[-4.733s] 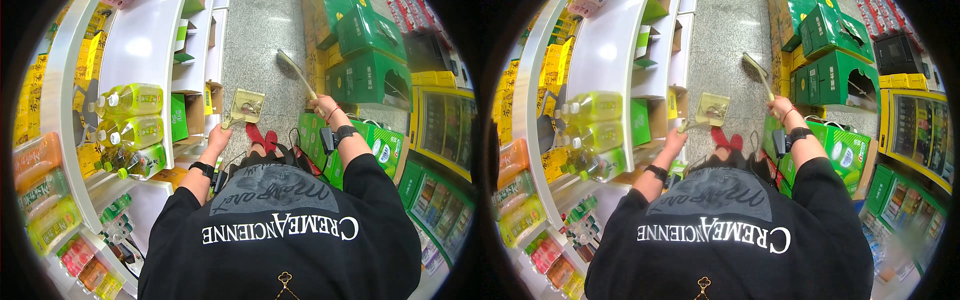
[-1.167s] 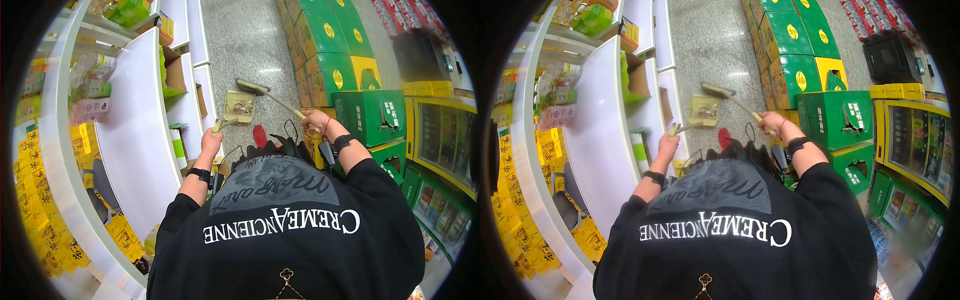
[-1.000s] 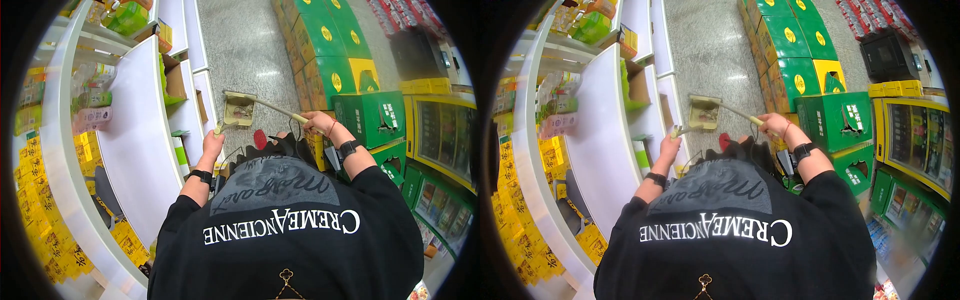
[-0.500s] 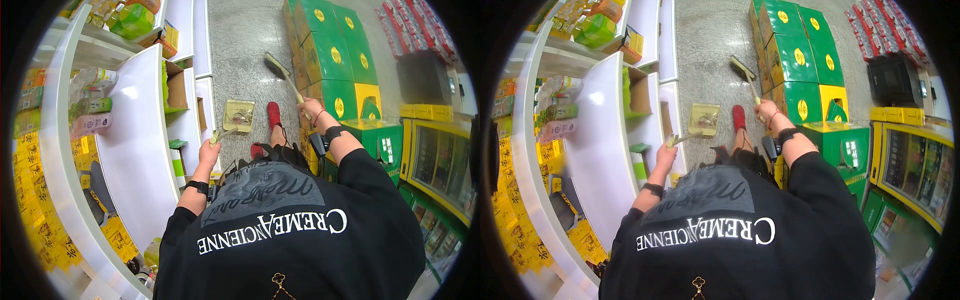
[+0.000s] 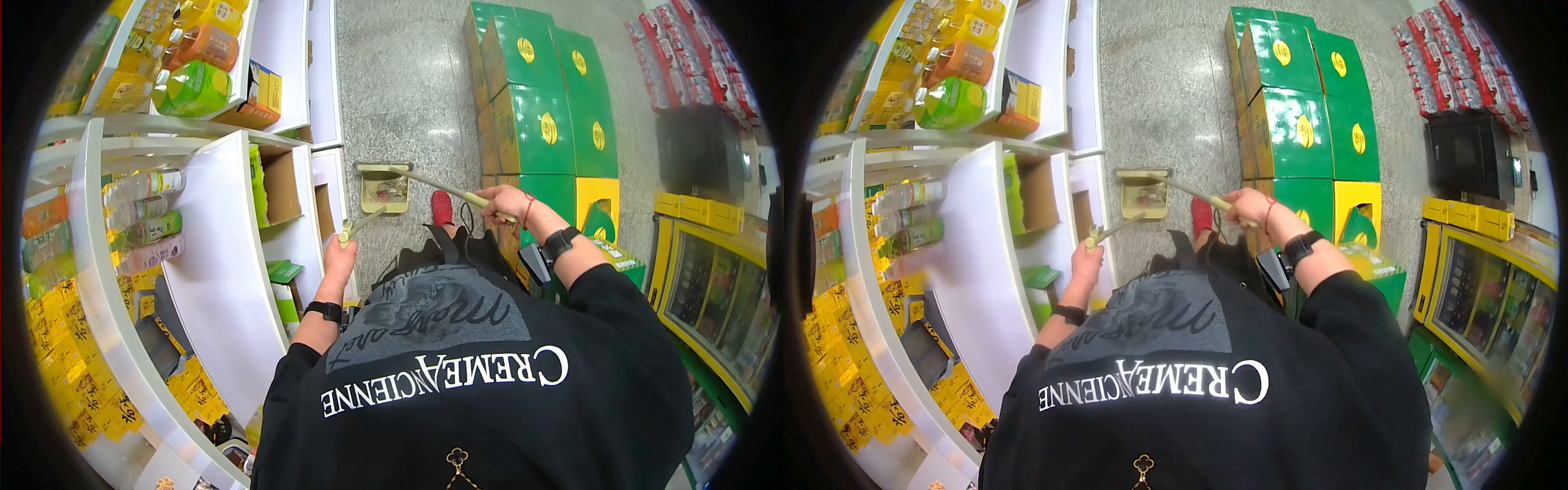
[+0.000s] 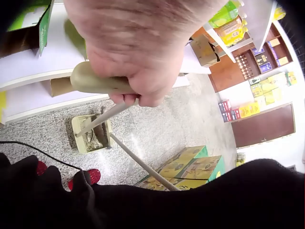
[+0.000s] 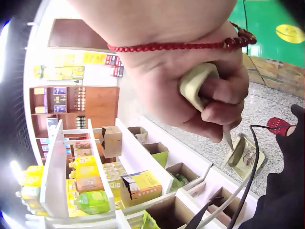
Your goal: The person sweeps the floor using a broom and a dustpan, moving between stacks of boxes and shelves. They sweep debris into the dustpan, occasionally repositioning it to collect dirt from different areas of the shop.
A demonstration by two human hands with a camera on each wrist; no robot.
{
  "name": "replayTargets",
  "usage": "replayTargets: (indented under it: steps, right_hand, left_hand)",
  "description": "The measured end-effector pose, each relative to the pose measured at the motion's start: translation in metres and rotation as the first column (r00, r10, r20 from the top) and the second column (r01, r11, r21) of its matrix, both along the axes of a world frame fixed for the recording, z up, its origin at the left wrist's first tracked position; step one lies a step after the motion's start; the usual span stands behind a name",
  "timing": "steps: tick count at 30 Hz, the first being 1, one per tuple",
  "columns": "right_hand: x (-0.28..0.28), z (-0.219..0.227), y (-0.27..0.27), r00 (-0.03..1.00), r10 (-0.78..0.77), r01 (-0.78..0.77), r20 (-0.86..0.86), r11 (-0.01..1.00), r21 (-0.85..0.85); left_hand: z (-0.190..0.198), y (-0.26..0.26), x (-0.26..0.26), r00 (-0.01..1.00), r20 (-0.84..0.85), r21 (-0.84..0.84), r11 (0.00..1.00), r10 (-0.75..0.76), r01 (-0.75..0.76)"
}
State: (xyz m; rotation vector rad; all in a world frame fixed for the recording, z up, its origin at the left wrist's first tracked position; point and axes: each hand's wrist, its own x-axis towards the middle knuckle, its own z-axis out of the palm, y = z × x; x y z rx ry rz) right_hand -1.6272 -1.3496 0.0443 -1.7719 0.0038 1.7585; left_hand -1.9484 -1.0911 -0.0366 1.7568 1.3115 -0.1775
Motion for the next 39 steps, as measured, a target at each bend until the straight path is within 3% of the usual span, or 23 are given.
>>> replayTargets:
  steps: [2,4,6,8,11,13,16,18,20,21,23,26,27,30,31,36,38,39]
  right_hand:
    - [0.016,0.010,-0.002,0.995,0.078,-0.080,0.067,0.996,0.037]
    - [0.034,0.030,0.002,0.990,0.014,-0.020,0.139,0.999,0.044]
    - [0.059,0.022,0.005,0.986,-0.005,-0.003,0.169,0.999,0.052]
    - [0.083,0.030,0.019,0.953,-0.014,0.016,0.302,1.000,-0.002]
    - [0.120,-0.015,0.033,0.952,-0.156,0.152,0.265,0.988,0.034]
    - [0.139,-0.039,0.048,0.936,-0.285,0.277,0.208,0.959,0.065]
    - [0.139,-0.051,0.071,0.923,-0.330,0.321,0.196,0.944,0.078]
    - [0.132,-0.049,0.078,0.936,-0.258,0.250,0.238,0.966,0.063]
    - [0.123,-0.052,0.083,0.976,-0.069,0.064,0.208,0.998,0.030]
    - [0.119,-0.050,0.087,0.975,-0.070,0.064,0.210,0.997,0.035]
    - [0.114,-0.045,0.093,0.981,0.123,-0.128,0.153,0.991,0.024]
    - [0.116,-0.044,0.092,0.966,0.173,-0.193,0.192,0.977,0.093]
    - [0.119,-0.019,0.097,0.969,0.152,-0.170,0.193,0.982,0.082]
    - [0.146,-0.023,0.086,0.985,0.048,-0.064,0.165,0.994,0.090]
    - [0.157,-0.006,0.091,0.988,0.048,-0.065,0.150,0.991,0.114]
    - [0.214,0.029,0.131,0.946,-0.006,-0.003,0.323,1.000,0.028]
    - [0.243,0.005,0.147,0.954,-0.013,-0.007,0.301,0.998,0.064]
    - [0.250,0.005,0.161,0.949,-0.127,0.112,0.287,0.991,0.068]
  left_hand:
    - [0.003,0.005,0.016,1.000,-0.006,0.012,1.000,0.015,-0.015]
    - [0.013,0.010,0.031,1.000,-0.007,-0.003,1.000,0.021,-0.021]
    - [0.012,0.015,0.042,1.000,-0.009,0.021,1.000,0.017,-0.017]
    - [0.011,0.019,0.048,1.000,-0.017,0.041,0.999,0.016,-0.015]
    - [0.014,0.022,0.063,0.996,-0.013,0.043,0.996,0.083,-0.082]
    - [0.025,0.024,0.080,0.970,0.018,-0.059,0.968,0.244,-0.243]
    - [0.023,0.033,0.096,0.964,0.073,-0.029,0.967,0.255,-0.254]
    - [0.012,0.040,0.101,0.969,0.092,-0.012,0.973,0.229,-0.229]
    - [0.014,0.046,0.113,0.968,0.094,-0.040,0.972,0.233,-0.230]
    - [0.007,0.053,0.118,0.979,0.055,-0.028,0.980,0.197,-0.195]
    - [-0.007,0.059,0.123,0.986,0.057,0.032,0.987,0.156,-0.158]
    - [-0.003,0.068,0.142,0.992,0.012,0.061,0.990,0.129,-0.129]
    - [0.002,0.071,0.148,0.989,0.012,0.045,0.988,0.144,-0.145]
    - [0.017,0.088,0.166,0.987,0.032,0.022,0.987,0.159,-0.160]
    - [0.019,0.092,0.170,0.987,0.043,0.012,0.988,0.153,-0.154]
    - [0.003,0.130,0.190,0.987,0.055,-0.003,0.989,0.150,-0.150]
    - [0.000,0.145,0.203,0.984,0.076,-0.014,0.987,0.163,-0.163]
    - [0.000,0.152,0.210,0.984,0.066,-0.019,0.986,0.167,-0.166]
